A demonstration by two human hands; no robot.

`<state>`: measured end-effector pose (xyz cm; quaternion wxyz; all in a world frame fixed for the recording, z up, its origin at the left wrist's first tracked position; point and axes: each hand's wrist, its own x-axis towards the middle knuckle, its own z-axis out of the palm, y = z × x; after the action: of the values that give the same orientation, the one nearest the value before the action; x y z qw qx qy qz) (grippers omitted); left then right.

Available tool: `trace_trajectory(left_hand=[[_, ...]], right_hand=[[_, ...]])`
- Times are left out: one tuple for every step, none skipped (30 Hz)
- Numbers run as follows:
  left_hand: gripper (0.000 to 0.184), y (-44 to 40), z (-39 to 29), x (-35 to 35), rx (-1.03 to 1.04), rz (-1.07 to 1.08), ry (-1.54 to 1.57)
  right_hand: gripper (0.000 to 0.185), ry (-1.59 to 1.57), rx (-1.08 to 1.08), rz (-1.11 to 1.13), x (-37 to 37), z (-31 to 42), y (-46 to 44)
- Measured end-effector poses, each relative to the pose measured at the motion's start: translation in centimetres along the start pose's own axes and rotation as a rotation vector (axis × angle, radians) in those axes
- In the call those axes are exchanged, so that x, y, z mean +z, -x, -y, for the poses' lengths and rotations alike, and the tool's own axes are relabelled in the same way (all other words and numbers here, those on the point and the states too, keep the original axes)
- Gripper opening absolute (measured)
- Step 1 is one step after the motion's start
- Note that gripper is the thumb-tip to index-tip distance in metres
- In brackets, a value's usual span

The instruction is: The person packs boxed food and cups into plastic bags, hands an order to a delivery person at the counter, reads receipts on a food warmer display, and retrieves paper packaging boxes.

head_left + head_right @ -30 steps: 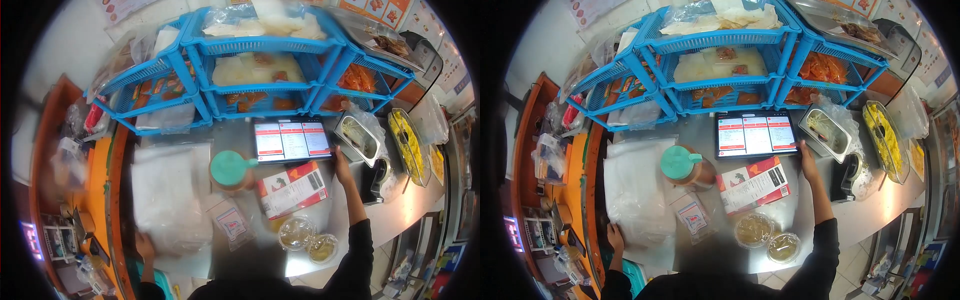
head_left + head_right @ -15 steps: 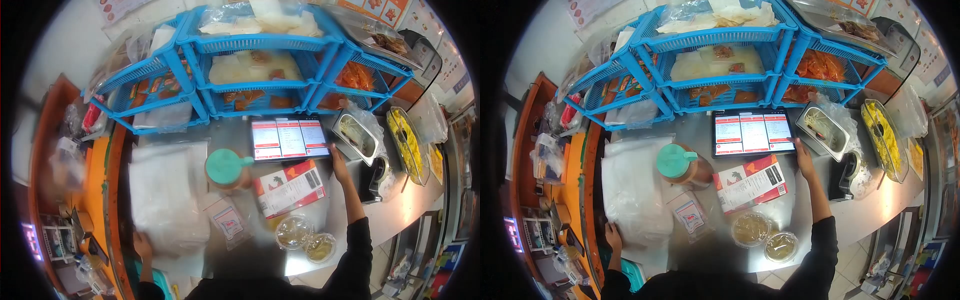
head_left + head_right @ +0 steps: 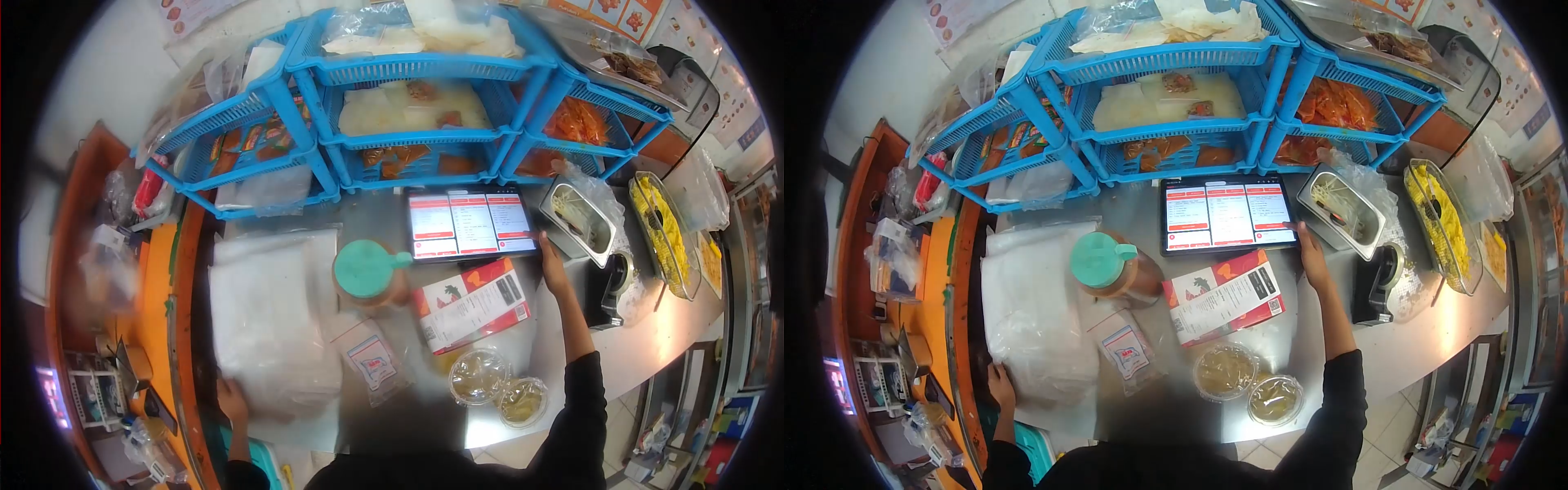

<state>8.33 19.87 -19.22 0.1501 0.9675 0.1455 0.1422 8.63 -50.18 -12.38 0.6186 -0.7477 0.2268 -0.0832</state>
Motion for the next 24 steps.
trace_trajectory(left_hand=[[0.042, 0.0, -0.3, -0.1, 0.001, -0.001, 0.001], [0.041, 0.1, -0.7, -0.2, -0.004, -0.006, -0.005], [0.040, 0.1, -1.0, -0.4, -0.009, -0.012, -0.011], [0.040, 0.1, -0.9, -0.4, -0.008, -0.013, -0.010], [0.039, 0.0, -0.8, -0.4, -0.011, 0.001, 0.005], [0.038, 0.0, -0.7, -0.3, -0.015, 0.014, 0.019], [0.038, 0.0, -0.6, -0.2, -0.013, 0.013, 0.020], [0.038, 0.0, -0.6, -0.1, 0.015, -0.021, 0.036], [0.037, 0.1, -0.6, 0.0, 0.044, -0.056, 0.052], [0.037, 0.1, -0.4, 0.1, 0.045, -0.056, 0.052], [0.037, 0.1, -0.1, 0.2, 0.054, -0.059, 0.038], [0.037, 0.1, 0.1, 0.3, 0.064, -0.062, 0.024], [0.037, 0.1, -0.1, 0.2, 0.065, -0.063, 0.025], [0.037, 0.2, -0.3, 0.1, 0.068, -0.072, 0.030], [0.037, 0.2, -0.6, 0.0, 0.070, -0.080, 0.035], [0.037, 0.2, -1.1, -0.4, 0.072, -0.082, 0.036], [0.041, 0.0, -1.7, -1.1, -0.065, 0.048, 0.016], [0.047, -0.1, -2.1, -1.5, -0.202, 0.179, -0.004], [0.047, -0.1, -2.2, -1.5, -0.200, 0.177, -0.003], [0.047, -0.1, -2.1, -1.6, -0.186, 0.178, 0.015], [0.048, -0.1, -2.2, -1.6, -0.172, 0.179, 0.033], [0.048, -0.1, -2.3, -1.7, -0.169, 0.178, 0.035], [0.048, 0.0, -2.6, -1.7, -0.168, 0.158, 0.019], [0.048, 0.0, -2.7, -1.7, -0.167, 0.138, 0.004]], right_hand=[[0.053, -0.034, 0.029, -0.008, 0.3, 0.6, 0.3], [0.053, -0.069, 0.058, -0.017, 0.4, 0.9, 0.4], [0.053, -0.070, 0.057, -0.018, 0.3, 0.7, 0.3], [0.053, -0.054, 0.039, -0.007, 0.1, 0.2, 0.1], [0.053, -0.038, 0.022, 0.004, -0.1, -0.3, -0.1], [0.053, -0.039, 0.021, 0.002, -0.2, -0.8, -0.3], [0.052, -0.055, 0.012, 0.002, -0.2, -1.0, -0.4], [0.052, -0.071, 0.003, 0.003, -0.2, -1.1, -0.5], [0.052, -0.072, 0.003, 0.001, -0.3, -1.3, -0.4], [0.052, -0.056, 0.004, -0.004, -0.2, -0.9, -0.3], [0.051, -0.041, 0.006, -0.010, -0.2, -0.7, -0.2], [0.051, -0.042, 0.004, -0.012, -0.3, -0.7, -0.2], [0.051, -0.044, -0.002, -0.002, -0.3, -0.8, -0.3], [0.051, -0.047, -0.008, 0.006, -0.3, -0.9, -0.4], [0.051, -0.048, -0.010, 0.005, -0.4, -0.9, -0.3], [0.051, -0.059, -0.002, 0.007, -0.4, -0.9, -0.3], [0.051, -0.071, 0.006, 0.009, -0.3, -0.8, -0.3], [0.051, -0.072, 0.004, 0.007, -0.3, -0.6, -0.2], [0.051, -0.080, -0.003, 0.007, -0.2, -0.5, -0.1], [0.051, -0.089, -0.011, 0.006, -0.1, -0.4, 0.0], [0.051, -0.089, -0.012, 0.005, -0.1, -0.4, 0.0], [0.051, -0.060, -0.021, -0.003, -0.1, -0.4, 0.0], [0.051, -0.030, -0.029, -0.011, -0.2, -0.4, 0.0], [0.051, -0.031, -0.031, -0.014, -0.2, -0.3, 0.0]])
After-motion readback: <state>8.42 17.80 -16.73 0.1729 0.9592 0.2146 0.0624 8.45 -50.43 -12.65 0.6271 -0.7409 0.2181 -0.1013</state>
